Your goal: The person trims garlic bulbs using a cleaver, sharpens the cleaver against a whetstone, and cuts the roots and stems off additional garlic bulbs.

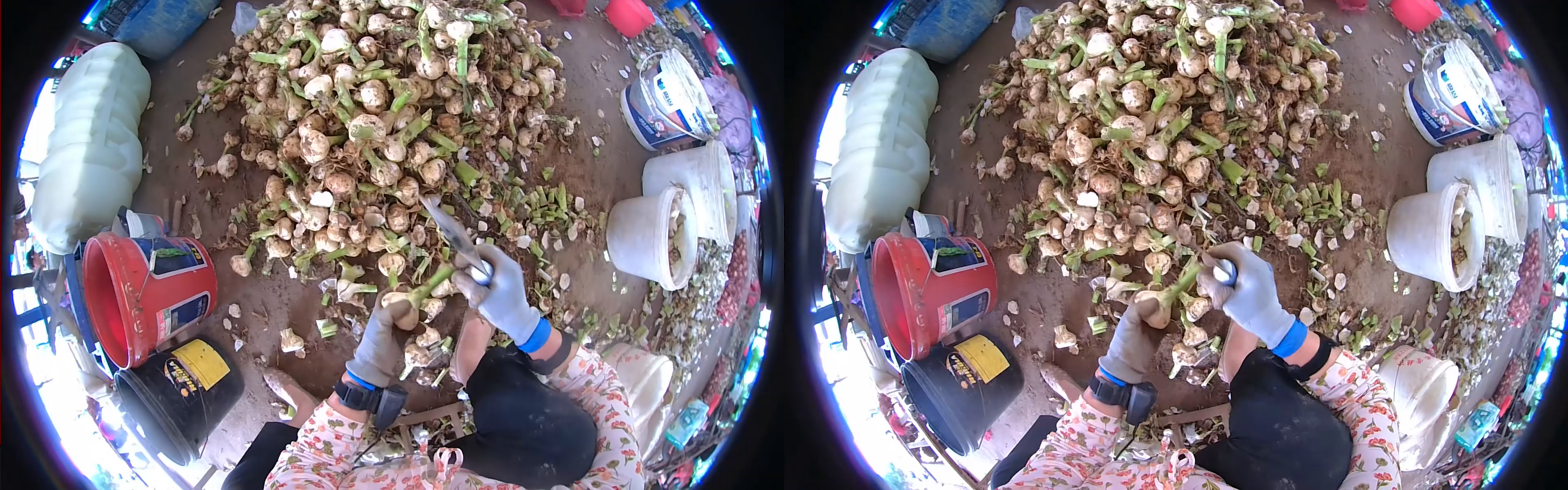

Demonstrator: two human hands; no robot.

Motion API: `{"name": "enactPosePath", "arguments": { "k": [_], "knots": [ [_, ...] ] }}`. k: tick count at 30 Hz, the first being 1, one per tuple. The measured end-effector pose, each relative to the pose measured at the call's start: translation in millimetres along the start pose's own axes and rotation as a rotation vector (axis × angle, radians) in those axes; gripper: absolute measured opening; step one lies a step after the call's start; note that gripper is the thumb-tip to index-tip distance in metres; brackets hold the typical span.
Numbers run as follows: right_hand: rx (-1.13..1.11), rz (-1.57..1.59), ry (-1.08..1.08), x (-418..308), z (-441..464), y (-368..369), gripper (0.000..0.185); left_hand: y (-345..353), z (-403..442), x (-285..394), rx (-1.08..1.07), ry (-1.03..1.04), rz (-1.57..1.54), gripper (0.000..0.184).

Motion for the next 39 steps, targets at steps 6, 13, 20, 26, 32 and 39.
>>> {"name": "enactPosePath", "arguments": {
  "k": [6, 13, 20, 26, 32, 39],
  "knots": [
    [-0.21, -0.726, 0.299, 92, -18, 4, 0.027, 26, -22, 13, -0.306, -0.001, -0.198, 0.058],
    [-0.018, -0.347, 0.324, 69, -12, -19, 0.029, -17, 35, 102, 0.348, 0.446, 1.785, 0.061],
    [-0.12, -0.3, 0.382, 86, -20, -7, 0.031, -21, 97, 143, 0.395, 0.496, 1.969, 0.054],
    [-0.086, 0.085, 0.223, 62, 3, 6, 0.038, -9, 50, 87, 0.059, 0.492, 0.993, 0.058],
    [0.081, 0.553, 0.051, 3, -1, -60, 0.034, 116, 16, 12, -0.319, 0.384, 0.64, 0.07],
    [1.233, -1.396, 0.165, -103, -161, -329, 0.034, 6, 21, 32, -0.254, 0.406, 1.704, 0.05]
  ]
}}
Point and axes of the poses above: each hand's wrist, its own z-axis towards the middle knuckle, its own y-axis out of the palm, x = y × z, the point moved 9 cm from there along z, towards the middle knuckle, and after that the axes turned 10 degrees about -x, right-handed, at the moved point
